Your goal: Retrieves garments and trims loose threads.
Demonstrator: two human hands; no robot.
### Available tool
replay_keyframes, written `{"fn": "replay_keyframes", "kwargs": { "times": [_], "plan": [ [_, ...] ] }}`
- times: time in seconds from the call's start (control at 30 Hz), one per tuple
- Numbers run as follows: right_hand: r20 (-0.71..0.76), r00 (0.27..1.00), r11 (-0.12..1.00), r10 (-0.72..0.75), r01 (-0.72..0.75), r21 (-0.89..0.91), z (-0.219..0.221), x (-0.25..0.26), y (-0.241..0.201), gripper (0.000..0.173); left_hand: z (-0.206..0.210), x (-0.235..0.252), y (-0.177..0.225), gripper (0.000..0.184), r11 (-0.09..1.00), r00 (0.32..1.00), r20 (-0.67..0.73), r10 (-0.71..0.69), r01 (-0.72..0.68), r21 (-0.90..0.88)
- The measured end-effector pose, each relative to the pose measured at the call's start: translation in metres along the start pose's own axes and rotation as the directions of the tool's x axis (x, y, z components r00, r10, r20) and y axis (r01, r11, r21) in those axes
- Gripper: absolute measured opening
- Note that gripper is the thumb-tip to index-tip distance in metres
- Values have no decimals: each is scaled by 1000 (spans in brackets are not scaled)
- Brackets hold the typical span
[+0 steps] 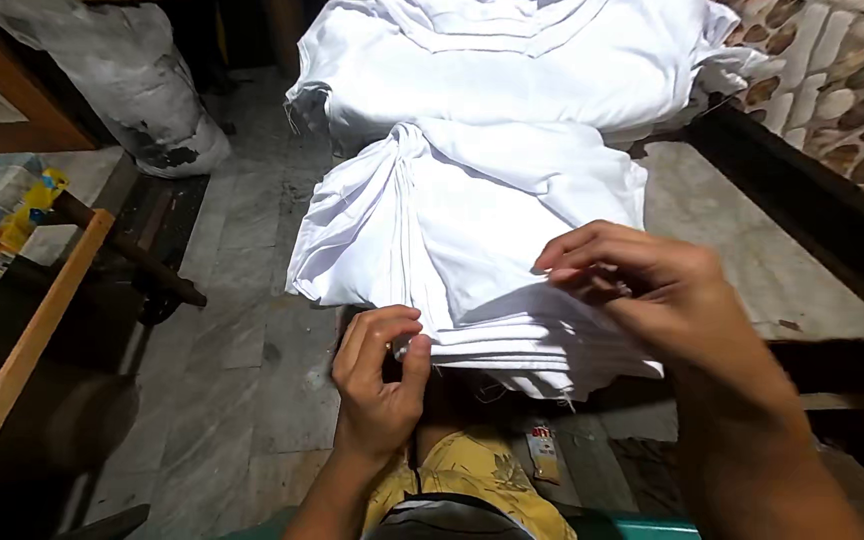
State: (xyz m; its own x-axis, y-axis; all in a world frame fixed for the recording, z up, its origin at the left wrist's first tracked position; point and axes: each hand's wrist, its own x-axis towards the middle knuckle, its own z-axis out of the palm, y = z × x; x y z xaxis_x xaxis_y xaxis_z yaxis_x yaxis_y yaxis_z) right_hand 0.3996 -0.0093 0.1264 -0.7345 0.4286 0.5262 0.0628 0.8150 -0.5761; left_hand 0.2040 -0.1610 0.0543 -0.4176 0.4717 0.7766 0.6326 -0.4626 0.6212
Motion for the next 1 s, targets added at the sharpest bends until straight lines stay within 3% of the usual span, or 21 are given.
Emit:
{"fn": "replay_keyframes", "kwargs": {
  "times": [0.07,0.13,0.2,0.23,0.27,0.3,0.33,0.4,0.43,0.47,0.53,0.63,0.8,0.93,1.0],
  "plan": [
    [-7,1000,999,0,0,33,-3,5,-8,10,8,4,6,26,992,999,-10,33,-31,122],
    [-34,999,998,-26,24,-64,5,5,-15,13,19,13,13,32,948,998,7,65,-64,310],
    [-72,996,982,-61,47,-183,7,4,-22,16,32,23,15,25,916,996,44,74,-86,392],
    [-107,992,972,-70,44,-229,6,5,-23,17,37,28,16,20,952,998,52,28,-42,303],
    [-148,987,964,-67,25,-266,9,7,-20,17,41,31,19,19,994,996,62,-70,64,92],
    [-186,981,956,-46,-11,-294,14,10,-14,15,43,34,24,19,943,969,110,-223,243,-229],
    [-204,979,951,-5,-58,-302,22,13,-6,12,45,37,28,22,747,902,200,-384,430,-507],
    [-210,971,951,116,-169,-258,37,15,10,7,46,42,30,29,275,723,393,-568,617,-737],
    [-220,966,949,134,-190,-252,40,14,12,6,46,43,28,30,149,679,434,-592,621,-769],
    [-240,964,953,114,-175,-249,39,12,11,8,44,42,26,28,101,675,438,-594,603,-791],
    [-282,958,983,53,-99,-152,36,5,2,14,39,38,22,25,136,729,404,-552,557,-819],
    [-236,972,999,-1,9,31,38,0,-21,23,34,34,17,20,298,823,371,-431,518,-802],
    [-214,970,993,-112,100,-69,53,-5,-37,11,29,31,13,29,608,905,322,-276,424,-671],
    [-69,984,985,-166,162,-61,40,-20,-50,16,25,30,11,31,626,903,320,-286,428,-652],
    [69,992,994,-109,108,12,31,-18,-40,22,25,29,15,28,735,933,246,-261,358,-576]
  ]
}}
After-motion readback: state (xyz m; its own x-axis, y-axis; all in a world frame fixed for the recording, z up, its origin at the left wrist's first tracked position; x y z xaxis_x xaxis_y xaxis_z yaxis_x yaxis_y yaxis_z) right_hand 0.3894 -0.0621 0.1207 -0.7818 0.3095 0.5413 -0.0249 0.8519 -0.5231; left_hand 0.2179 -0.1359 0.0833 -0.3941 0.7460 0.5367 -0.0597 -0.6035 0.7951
